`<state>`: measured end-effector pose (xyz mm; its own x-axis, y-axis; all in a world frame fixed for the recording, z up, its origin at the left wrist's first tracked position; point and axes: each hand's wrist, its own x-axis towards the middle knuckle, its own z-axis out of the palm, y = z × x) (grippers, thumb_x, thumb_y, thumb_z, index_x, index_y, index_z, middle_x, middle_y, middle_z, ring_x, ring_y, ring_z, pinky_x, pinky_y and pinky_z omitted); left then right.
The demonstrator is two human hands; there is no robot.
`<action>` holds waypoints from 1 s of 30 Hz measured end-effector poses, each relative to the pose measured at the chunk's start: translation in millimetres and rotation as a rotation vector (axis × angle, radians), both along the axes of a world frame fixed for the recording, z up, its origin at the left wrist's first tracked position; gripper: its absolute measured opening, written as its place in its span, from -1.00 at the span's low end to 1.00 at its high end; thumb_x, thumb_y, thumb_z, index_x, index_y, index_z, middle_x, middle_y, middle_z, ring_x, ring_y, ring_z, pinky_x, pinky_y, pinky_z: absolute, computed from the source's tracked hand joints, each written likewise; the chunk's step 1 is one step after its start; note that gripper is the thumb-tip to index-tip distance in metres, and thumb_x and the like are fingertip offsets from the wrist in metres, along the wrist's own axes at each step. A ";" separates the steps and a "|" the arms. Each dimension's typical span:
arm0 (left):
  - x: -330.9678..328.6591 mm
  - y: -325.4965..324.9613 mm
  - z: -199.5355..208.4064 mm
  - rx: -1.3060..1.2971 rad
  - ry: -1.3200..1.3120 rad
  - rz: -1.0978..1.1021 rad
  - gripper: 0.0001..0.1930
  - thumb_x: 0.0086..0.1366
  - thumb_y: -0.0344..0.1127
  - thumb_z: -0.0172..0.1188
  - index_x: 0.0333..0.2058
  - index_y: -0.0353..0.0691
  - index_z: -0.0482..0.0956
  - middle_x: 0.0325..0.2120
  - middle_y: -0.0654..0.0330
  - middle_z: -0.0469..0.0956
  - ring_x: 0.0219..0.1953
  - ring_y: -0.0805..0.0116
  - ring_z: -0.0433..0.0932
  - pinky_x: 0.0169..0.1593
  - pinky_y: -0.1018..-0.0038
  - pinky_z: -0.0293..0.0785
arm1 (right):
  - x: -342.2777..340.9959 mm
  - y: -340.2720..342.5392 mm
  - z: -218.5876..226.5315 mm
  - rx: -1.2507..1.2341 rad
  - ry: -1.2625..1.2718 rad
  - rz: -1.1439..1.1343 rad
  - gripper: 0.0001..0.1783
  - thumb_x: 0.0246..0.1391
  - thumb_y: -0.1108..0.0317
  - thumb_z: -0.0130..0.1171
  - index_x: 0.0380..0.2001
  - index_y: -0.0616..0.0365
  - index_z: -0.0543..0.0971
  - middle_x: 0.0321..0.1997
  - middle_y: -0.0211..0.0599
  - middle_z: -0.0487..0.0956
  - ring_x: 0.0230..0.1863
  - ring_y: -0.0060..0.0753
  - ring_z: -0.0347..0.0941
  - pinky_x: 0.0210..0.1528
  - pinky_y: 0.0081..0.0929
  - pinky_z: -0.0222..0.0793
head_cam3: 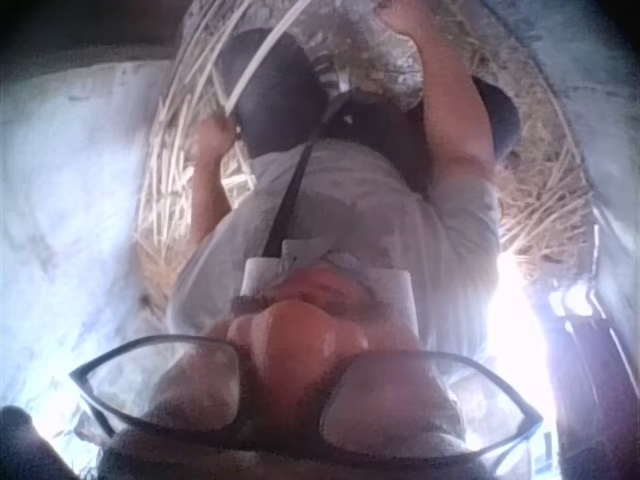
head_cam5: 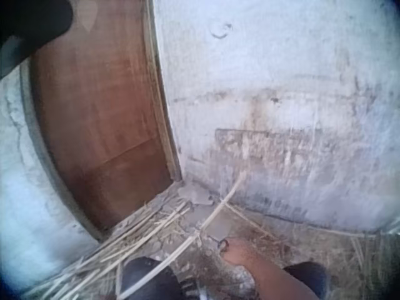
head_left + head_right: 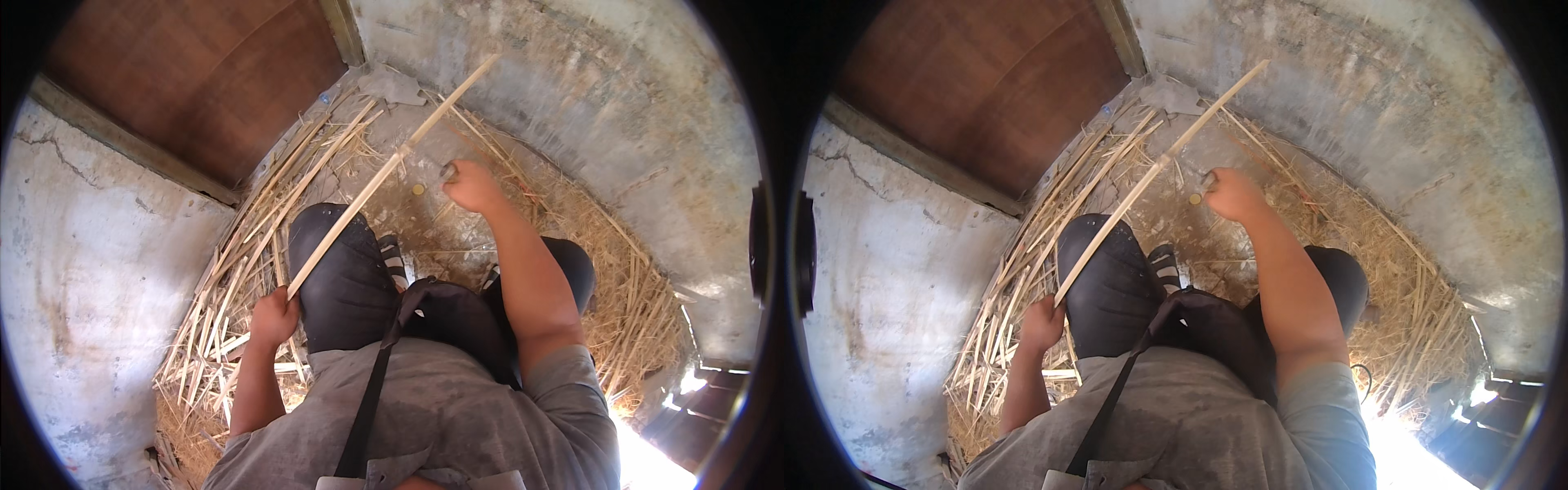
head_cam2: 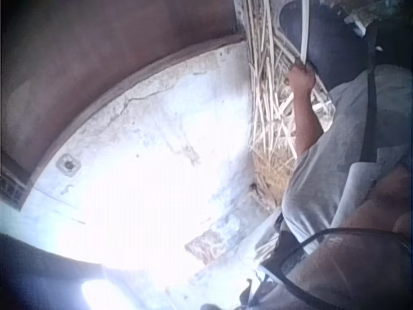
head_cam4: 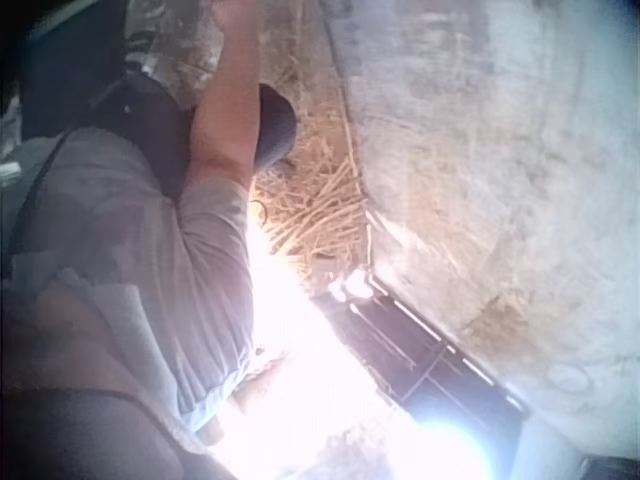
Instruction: The person sits on the floor and uses a machete to split a long bamboo stick into thin strips. They hold the bamboo with their left hand and repeatedly strike it with the machete in their right hand, creating a pile of bamboo strips on the floor.
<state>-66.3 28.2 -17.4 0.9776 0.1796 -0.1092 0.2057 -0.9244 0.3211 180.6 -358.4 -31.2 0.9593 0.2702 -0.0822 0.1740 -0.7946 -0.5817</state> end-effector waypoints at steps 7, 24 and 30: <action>4.0 4.0 7.7 -0.016 0.020 -0.037 -0.76 0.31 -0.25 0.19 -0.42 -0.33 0.49 -0.53 -0.26 0.57 -0.39 -0.35 0.58 -0.29 -0.08 0.49 | -17.4 6.3 10.3 -0.022 -0.036 0.099 -0.62 -0.07 0.26 0.21 -0.13 0.11 0.66 -0.14 0.08 0.67 -0.04 0.19 0.58 0.03 -0.04 0.52; 2.4 1.1 4.8 0.028 -0.002 -0.027 -0.77 0.30 -0.27 0.20 -0.43 -0.32 0.46 -0.53 -0.27 0.55 -0.38 -0.40 0.55 -0.31 -0.11 0.45 | -8.3 -0.5 1.3 -0.089 -0.077 -0.010 -0.66 -0.01 0.28 0.18 -0.12 0.01 0.66 -0.13 0.01 0.68 -0.06 0.12 0.61 0.02 -0.03 0.54; -2.0 1.8 1.3 0.023 -0.035 -0.028 -0.76 0.32 -0.27 0.19 -0.43 -0.32 0.45 -0.55 -0.27 0.54 -0.40 -0.39 0.55 -0.33 -0.11 0.44 | -42.7 48.5 28.5 -0.187 -0.022 0.346 -0.68 0.01 0.28 0.18 -0.14 -0.01 0.68 -0.15 -0.04 0.69 -0.04 0.06 0.62 0.02 -0.03 0.55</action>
